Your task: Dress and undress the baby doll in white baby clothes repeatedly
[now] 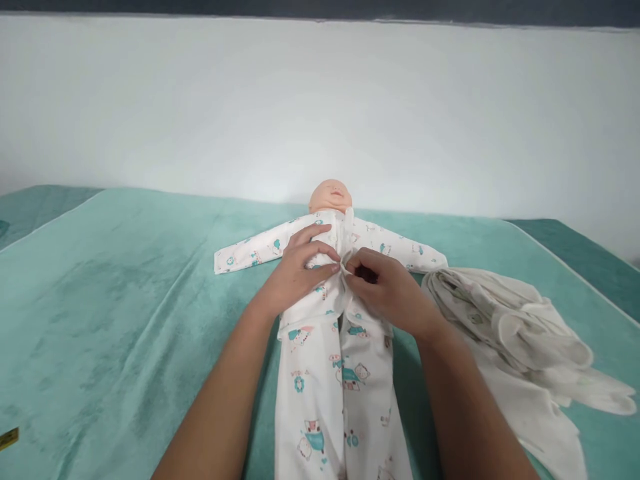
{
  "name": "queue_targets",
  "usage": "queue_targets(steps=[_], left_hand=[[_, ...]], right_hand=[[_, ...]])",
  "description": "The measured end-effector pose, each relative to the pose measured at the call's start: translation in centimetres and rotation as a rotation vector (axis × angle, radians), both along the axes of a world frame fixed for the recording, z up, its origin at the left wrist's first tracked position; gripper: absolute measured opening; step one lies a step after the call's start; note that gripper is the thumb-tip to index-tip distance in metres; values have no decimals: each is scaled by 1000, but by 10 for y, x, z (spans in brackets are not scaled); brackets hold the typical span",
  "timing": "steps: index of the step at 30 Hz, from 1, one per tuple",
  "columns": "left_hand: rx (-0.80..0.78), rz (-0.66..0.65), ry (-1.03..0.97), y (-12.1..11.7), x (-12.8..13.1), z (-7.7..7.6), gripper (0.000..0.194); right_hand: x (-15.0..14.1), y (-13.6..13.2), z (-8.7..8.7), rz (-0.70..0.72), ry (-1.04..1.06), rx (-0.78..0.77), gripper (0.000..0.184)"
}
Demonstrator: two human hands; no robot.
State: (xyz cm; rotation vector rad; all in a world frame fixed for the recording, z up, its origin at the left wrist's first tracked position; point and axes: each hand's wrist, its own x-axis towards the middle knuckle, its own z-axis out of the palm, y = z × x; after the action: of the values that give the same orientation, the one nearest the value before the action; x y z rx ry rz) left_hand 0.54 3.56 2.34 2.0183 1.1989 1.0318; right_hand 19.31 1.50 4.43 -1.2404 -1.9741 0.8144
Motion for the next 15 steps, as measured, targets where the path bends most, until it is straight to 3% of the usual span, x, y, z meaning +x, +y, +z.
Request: queue_targets(steps=[15], left_hand=[[20,21,5,1,3,-1,14]], right_hand=[[-4,6,-7,-166,57,-4,8]])
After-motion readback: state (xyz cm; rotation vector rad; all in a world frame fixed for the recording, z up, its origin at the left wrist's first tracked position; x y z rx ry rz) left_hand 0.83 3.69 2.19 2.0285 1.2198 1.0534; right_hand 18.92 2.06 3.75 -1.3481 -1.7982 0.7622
